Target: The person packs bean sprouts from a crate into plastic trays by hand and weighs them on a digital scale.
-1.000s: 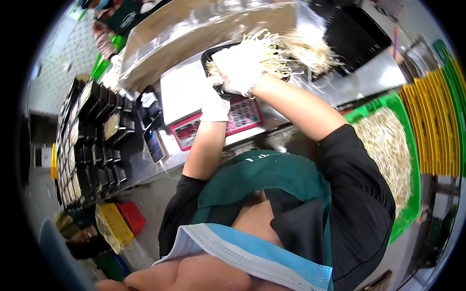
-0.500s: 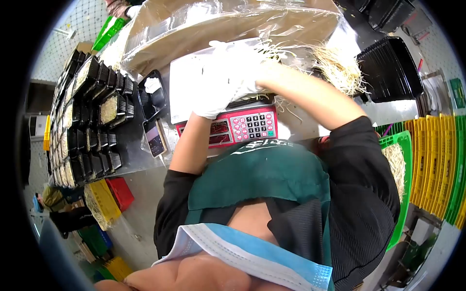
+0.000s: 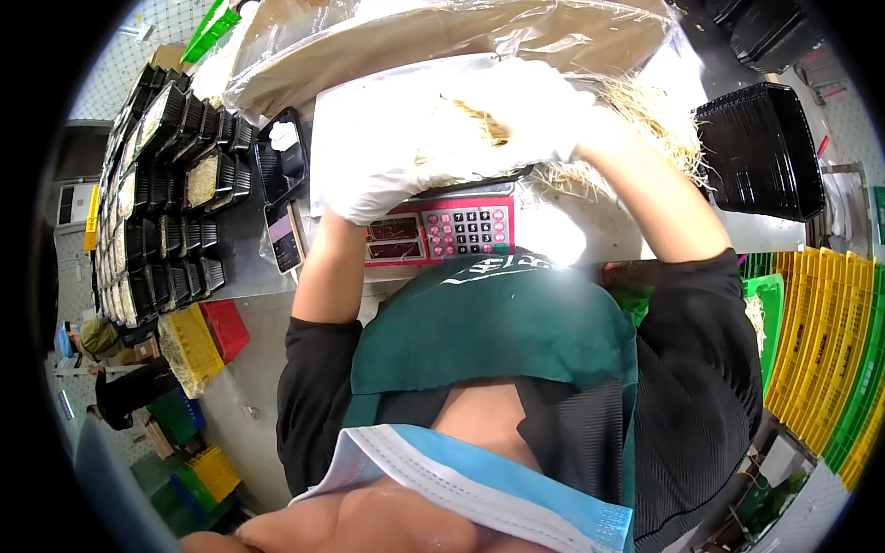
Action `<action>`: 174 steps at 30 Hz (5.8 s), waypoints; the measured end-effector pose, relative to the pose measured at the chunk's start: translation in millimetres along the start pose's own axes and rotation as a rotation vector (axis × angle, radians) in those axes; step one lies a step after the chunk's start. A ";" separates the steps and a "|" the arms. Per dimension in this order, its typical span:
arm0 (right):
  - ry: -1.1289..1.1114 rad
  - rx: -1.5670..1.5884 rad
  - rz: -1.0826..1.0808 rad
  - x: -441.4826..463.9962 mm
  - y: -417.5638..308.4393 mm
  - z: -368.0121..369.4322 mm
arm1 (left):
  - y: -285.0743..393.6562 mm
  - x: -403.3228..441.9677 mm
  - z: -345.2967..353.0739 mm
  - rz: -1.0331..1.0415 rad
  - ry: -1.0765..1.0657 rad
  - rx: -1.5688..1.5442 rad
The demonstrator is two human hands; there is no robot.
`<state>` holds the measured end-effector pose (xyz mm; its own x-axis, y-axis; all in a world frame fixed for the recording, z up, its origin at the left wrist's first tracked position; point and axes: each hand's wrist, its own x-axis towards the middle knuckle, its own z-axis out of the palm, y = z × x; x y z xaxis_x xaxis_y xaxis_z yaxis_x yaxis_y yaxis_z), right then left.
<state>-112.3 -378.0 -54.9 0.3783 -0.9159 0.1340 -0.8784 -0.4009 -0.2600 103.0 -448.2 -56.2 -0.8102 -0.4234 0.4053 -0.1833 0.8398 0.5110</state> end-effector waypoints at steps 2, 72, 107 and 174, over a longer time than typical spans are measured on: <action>0.126 0.065 -0.037 -17.5 1.1 -21.6 | -6.7 -7.7 -12.1 -0.023 -0.026 0.044; 0.019 0.179 0.268 -19.0 1.0 24.3 | -40.2 -26.9 44.7 0.176 0.228 -0.022; 0.230 0.165 0.201 3.0 -44.0 63.0 | -40.1 -24.8 45.3 0.189 0.084 0.083; 0.663 0.699 0.551 4.3 34.0 95.9 | -93.3 -27.4 20.4 -0.402 0.182 0.482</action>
<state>-112.5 -397.4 -154.9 -0.4281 -0.8640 0.2649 -0.4410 -0.0561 -0.8957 130.9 -508.0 -130.4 -0.5271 -0.7516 0.3966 -0.7160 0.6442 0.2690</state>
